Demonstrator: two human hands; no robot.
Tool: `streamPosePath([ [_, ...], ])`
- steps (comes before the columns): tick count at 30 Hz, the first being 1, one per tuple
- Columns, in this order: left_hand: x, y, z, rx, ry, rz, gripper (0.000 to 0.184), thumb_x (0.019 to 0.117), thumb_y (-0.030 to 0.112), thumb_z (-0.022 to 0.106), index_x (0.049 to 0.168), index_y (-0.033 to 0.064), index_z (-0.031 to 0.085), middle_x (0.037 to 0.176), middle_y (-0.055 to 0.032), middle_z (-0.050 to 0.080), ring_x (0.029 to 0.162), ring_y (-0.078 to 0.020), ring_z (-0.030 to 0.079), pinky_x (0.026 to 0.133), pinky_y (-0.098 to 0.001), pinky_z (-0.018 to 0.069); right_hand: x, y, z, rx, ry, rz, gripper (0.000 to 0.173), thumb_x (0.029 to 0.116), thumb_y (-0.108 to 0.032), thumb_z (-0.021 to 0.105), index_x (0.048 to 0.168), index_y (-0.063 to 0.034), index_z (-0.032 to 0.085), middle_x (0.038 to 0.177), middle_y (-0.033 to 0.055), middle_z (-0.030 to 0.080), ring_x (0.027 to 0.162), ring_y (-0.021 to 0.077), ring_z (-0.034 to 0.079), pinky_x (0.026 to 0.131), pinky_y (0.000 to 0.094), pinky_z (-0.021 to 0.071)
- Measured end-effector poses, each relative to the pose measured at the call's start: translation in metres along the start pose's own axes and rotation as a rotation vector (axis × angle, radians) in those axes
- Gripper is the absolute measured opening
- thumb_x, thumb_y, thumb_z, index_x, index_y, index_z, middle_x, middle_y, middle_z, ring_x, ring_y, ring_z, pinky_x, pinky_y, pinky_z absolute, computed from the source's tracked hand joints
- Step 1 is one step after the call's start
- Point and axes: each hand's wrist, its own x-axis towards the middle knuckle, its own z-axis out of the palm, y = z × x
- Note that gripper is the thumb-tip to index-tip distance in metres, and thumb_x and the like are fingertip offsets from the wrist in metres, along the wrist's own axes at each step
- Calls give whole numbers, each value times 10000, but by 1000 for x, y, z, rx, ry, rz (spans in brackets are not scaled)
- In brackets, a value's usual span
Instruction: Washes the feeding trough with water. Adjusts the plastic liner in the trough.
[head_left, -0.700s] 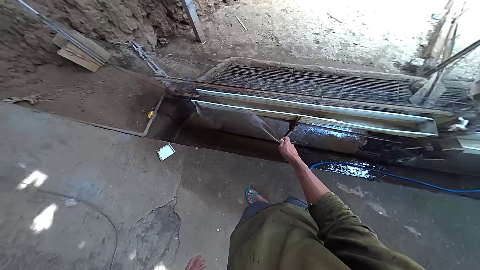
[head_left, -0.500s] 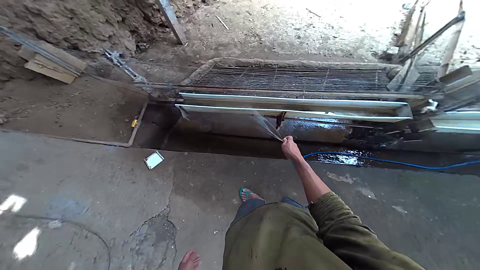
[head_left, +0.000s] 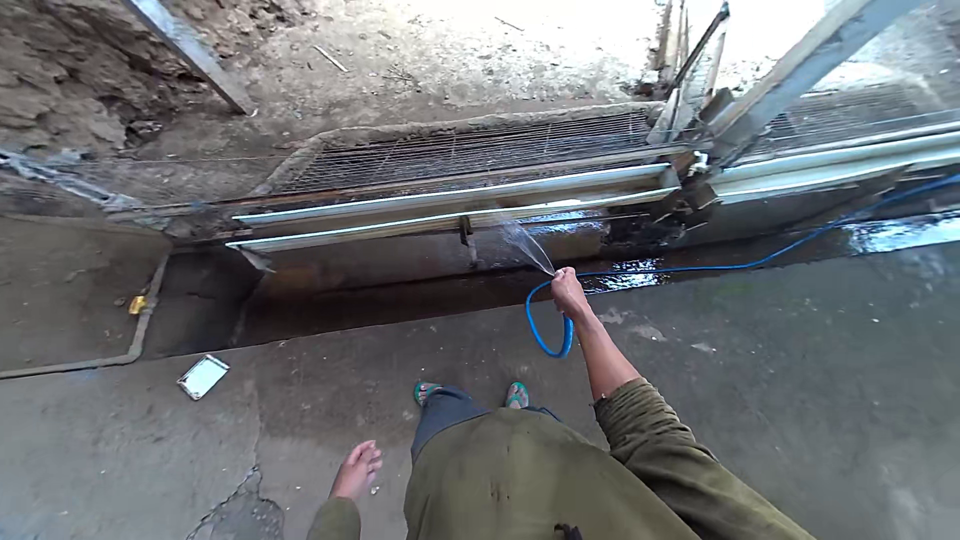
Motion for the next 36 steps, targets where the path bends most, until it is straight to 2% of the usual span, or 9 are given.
streamPosePath([
  [6, -39, 80, 145, 676, -356, 391, 407, 1109, 234, 453, 1434, 3, 540, 1395, -242, 598, 1311, -354, 578, 1144, -509, 411, 25, 55, -91, 105, 64, 61, 423, 1125, -250, 271, 1495, -60, 350, 1000, 171, 592, 722, 249, 588, 682, 424, 514],
  [9, -52, 128, 220, 939, -529, 541, 427, 1109, 250, 430, 1457, 20, 522, 1405, -229, 593, 1337, -345, 558, 1163, -510, 388, 38, 77, -122, 209, 89, 94, 373, 1123, -237, 268, 1415, -37, 387, 855, 106, 513, 583, 184, 489, 564, 360, 465],
  [16, -69, 197, 398, 981, -811, 732, 659, 999, 223, 673, 1548, 11, 377, 1443, -244, 548, 1319, -359, 562, 1138, -495, 425, 58, 101, -186, 482, 146, 211, 201, 1115, -201, 273, 1164, -59, 405, 683, 14, 396, 434, 97, 341, 398, 259, 342],
  [20, -77, 209, 487, 1020, -878, 818, 963, 877, 251, 825, 1615, 37, 243, 1606, -257, 339, 1478, -380, 375, 1214, -500, 324, 82, 101, -239, 569, 201, 238, 161, 1111, -184, 287, 1115, -72, 404, 643, -1, 375, 406, 82, 321, 372, 237, 322],
  [22, -81, 216, 528, 1030, -894, 861, 1031, 849, 279, 851, 1628, 53, 215, 1668, -242, 212, 1543, -383, 241, 1249, -508, 246, 101, 97, -268, 590, 223, 239, 171, 1114, -186, 279, 1077, -79, 407, 623, -11, 358, 397, 75, 305, 362, 230, 309],
  [24, -81, 228, 570, 1058, -905, 875, 1006, 858, 347, 835, 1636, 116, 239, 1701, -201, 141, 1554, -395, 199, 1230, -543, 266, 124, 90, -300, 589, 241, 239, 179, 1115, -188, 279, 1053, -82, 409, 611, -17, 343, 391, 71, 289, 357, 226, 297],
  [26, -79, 246, 608, 1060, -958, 861, 892, 902, 356, 790, 1617, 133, 306, 1695, -163, 204, 1552, -368, 221, 1232, -527, 266, 151, 80, -331, 575, 258, 243, 184, 1114, -174, 289, 1019, -78, 414, 597, -20, 342, 382, 66, 284, 352, 219, 293],
  [30, -78, 289, 674, 993, -1089, 826, 649, 972, 287, 716, 1506, 36, 447, 1530, -207, 476, 1432, -333, 453, 1197, -487, 348, 201, 64, -386, 475, 268, 268, 173, 1124, -176, 291, 1049, -71, 405, 611, -18, 345, 388, 61, 293, 361, 210, 309],
  [36, -74, 360, 746, 914, -1125, 705, 498, 1011, 147, 598, 1476, 20, 473, 1427, -222, 560, 1318, -338, 558, 1124, -496, 428, 299, 43, -452, 106, 219, 253, 255, 1124, -193, 305, 1315, -43, 383, 766, 32, 437, 499, 106, 418, 473, 270, 408],
])
